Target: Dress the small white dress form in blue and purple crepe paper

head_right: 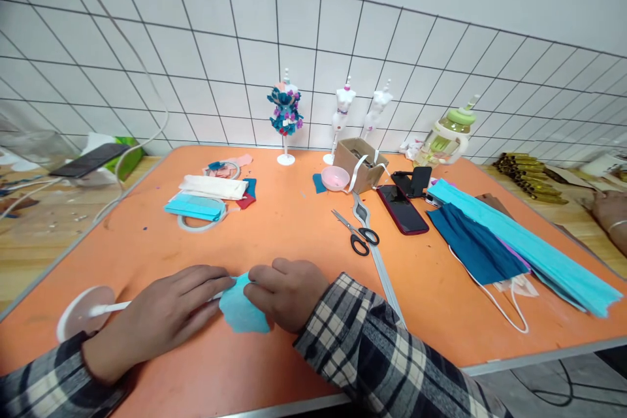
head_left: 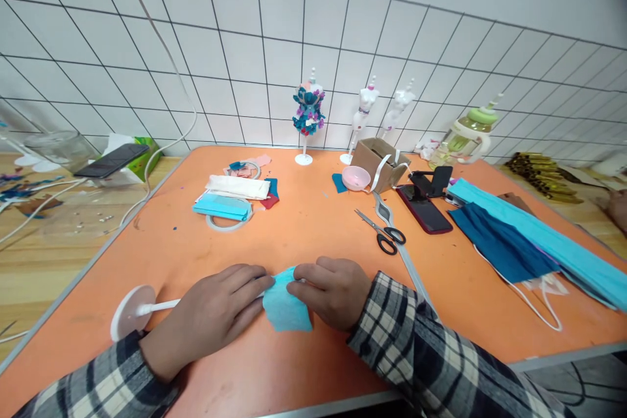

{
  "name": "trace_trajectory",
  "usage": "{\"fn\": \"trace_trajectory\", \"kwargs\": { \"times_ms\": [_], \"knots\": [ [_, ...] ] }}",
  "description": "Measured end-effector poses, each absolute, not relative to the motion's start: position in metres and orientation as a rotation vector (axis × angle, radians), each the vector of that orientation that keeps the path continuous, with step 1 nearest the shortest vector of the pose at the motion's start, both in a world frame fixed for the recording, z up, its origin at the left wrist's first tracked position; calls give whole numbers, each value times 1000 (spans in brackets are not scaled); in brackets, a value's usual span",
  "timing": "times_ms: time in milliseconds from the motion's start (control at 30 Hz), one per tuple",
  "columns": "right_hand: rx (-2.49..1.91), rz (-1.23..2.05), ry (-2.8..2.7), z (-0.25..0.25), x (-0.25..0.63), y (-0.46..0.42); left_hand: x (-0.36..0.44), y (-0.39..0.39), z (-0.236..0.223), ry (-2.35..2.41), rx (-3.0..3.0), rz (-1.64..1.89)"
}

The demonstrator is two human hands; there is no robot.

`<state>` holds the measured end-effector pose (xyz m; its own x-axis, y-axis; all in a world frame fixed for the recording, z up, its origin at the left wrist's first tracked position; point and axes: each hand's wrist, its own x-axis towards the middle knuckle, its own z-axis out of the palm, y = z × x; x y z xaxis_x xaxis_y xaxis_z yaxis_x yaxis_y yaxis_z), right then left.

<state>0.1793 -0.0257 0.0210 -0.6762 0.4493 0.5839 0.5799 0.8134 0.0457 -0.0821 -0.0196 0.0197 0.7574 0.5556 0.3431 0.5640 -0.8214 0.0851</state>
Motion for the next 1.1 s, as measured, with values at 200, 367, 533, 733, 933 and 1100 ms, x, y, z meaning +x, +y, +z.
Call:
{"fn": "trace_trajectory", "kwargs": {
  "times_ms": [200, 367, 533, 733, 933, 1100],
  "knots": [
    [-791, -288, -2468, 23, 180, -23, -78, -21, 21, -968, -2918, -599],
    [-841, -158, -2466, 22, 181, -25, -78, -22, 20, -954, -2917, -586],
    [-896, -80, -2449, 23, 179, -27, -80, -23, 19, -930, -2919, -581],
    [-966, -130, -2389, 21, 174, -28, -82, -21, 15, -947, -2952, -568],
    [-932, -237, -2418, 18, 173, -28, -80, -20, 17, -970, -2992, -560],
    [-838, -275, -2458, 17, 177, -27, -80, -19, 18, -943, -3005, -580]
  ]
}}
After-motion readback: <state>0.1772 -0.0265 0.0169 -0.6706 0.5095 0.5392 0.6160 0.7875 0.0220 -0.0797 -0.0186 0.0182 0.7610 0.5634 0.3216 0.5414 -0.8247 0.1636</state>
